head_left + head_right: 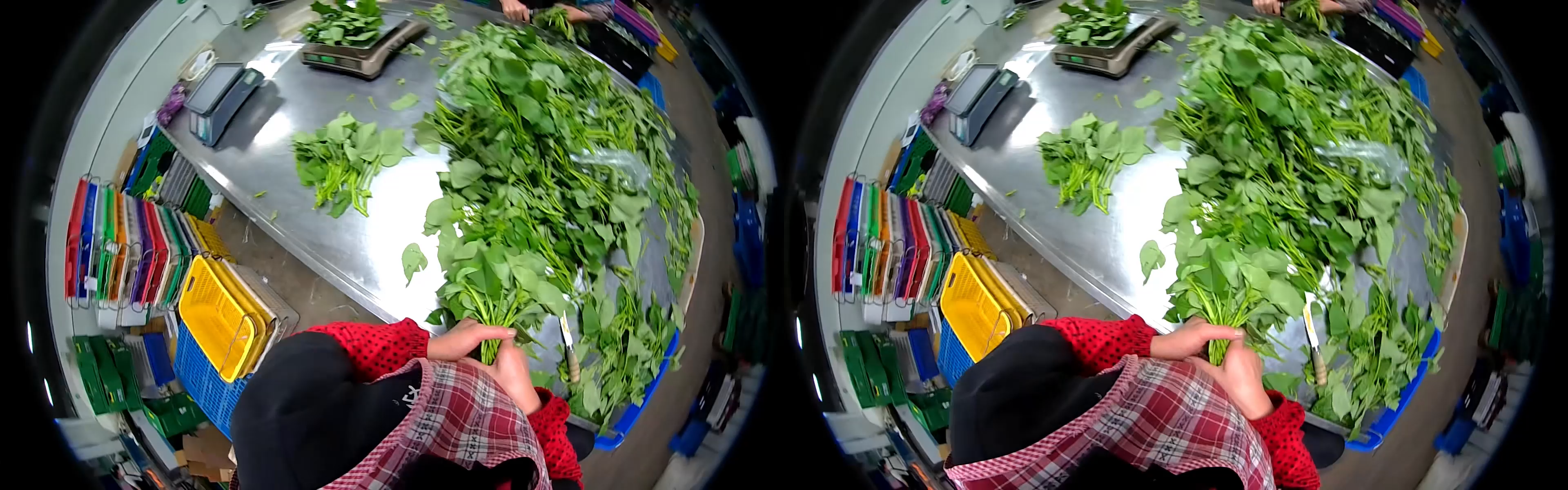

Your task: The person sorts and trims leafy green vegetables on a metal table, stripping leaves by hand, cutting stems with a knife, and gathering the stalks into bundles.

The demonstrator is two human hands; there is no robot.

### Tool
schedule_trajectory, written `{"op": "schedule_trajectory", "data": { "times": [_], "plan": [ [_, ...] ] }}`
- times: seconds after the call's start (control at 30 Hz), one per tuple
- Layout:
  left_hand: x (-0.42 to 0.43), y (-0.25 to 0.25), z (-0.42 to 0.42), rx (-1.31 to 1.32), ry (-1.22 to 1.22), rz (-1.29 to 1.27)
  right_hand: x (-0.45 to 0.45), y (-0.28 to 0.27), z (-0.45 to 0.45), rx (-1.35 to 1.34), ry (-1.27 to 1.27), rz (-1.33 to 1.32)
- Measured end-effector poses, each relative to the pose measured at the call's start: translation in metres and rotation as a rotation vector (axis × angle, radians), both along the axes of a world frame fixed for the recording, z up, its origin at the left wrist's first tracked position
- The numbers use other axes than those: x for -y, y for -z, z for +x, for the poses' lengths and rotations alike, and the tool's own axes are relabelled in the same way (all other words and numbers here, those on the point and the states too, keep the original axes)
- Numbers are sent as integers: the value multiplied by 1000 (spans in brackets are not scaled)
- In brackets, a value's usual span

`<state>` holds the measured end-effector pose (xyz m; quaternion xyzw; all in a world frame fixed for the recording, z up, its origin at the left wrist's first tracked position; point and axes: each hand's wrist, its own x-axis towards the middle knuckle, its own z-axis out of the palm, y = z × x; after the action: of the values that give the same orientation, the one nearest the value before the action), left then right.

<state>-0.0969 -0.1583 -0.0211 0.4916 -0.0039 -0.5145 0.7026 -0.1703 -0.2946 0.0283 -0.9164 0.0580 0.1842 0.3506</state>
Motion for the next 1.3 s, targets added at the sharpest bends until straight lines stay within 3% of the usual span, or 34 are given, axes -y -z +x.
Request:
{"op": "schedule_trajectory", "data": {
  "times": [0.1,0.17,0.2,0.23,0.27,0.3,0.4,0.43,0.53,0.57,0.6,0.73,0.77,0.83,0.9,0.97,1.03,1.17,1.3],
  "plan": [
    [-8,-5,10,200,-58,38,-10,-21,23,144,-52,-70],
    [-20,-3,28,536,-320,97,-17,-33,41,221,-99,14],
    [-25,-15,46,243,-476,149,-20,-36,47,239,-93,58],
    [-47,-35,64,740,-371,244,-23,-37,54,257,-88,101],
    [-68,-42,88,522,-563,195,-20,-34,55,245,-65,157],
    [-100,-51,116,468,-708,302,-13,-32,54,241,-48,184],
    [-184,-91,194,741,-1211,383,5,-13,35,55,152,377],
    [-217,-83,224,946,-1264,469,9,-5,26,54,152,379],
    [-306,-5,296,944,-1161,971,9,12,9,-48,135,257],
    [-340,41,318,721,-895,1237,6,13,6,-50,138,258],
    [-333,51,315,538,-770,1396,1,13,4,-101,99,268],
    [-325,64,307,486,-719,1422,-2,12,1,-149,113,315],
    [-322,70,300,558,-864,1413,-2,11,0,-121,158,350],
    [-298,45,264,750,-1110,1468,-4,6,0,-157,216,349],
    [-261,41,206,1330,-1199,1636,-6,15,2,-218,265,372],
    [-231,48,179,1258,-763,1296,-9,24,4,-221,252,377],
    [-210,58,178,1299,-495,1465,-8,33,4,-112,103,350],
    [-218,90,183,1235,-548,1602,0,23,4,-58,61,275],
    [-197,68,110,1173,-400,1397,18,30,-15,-5,297,330]
  ]
}}
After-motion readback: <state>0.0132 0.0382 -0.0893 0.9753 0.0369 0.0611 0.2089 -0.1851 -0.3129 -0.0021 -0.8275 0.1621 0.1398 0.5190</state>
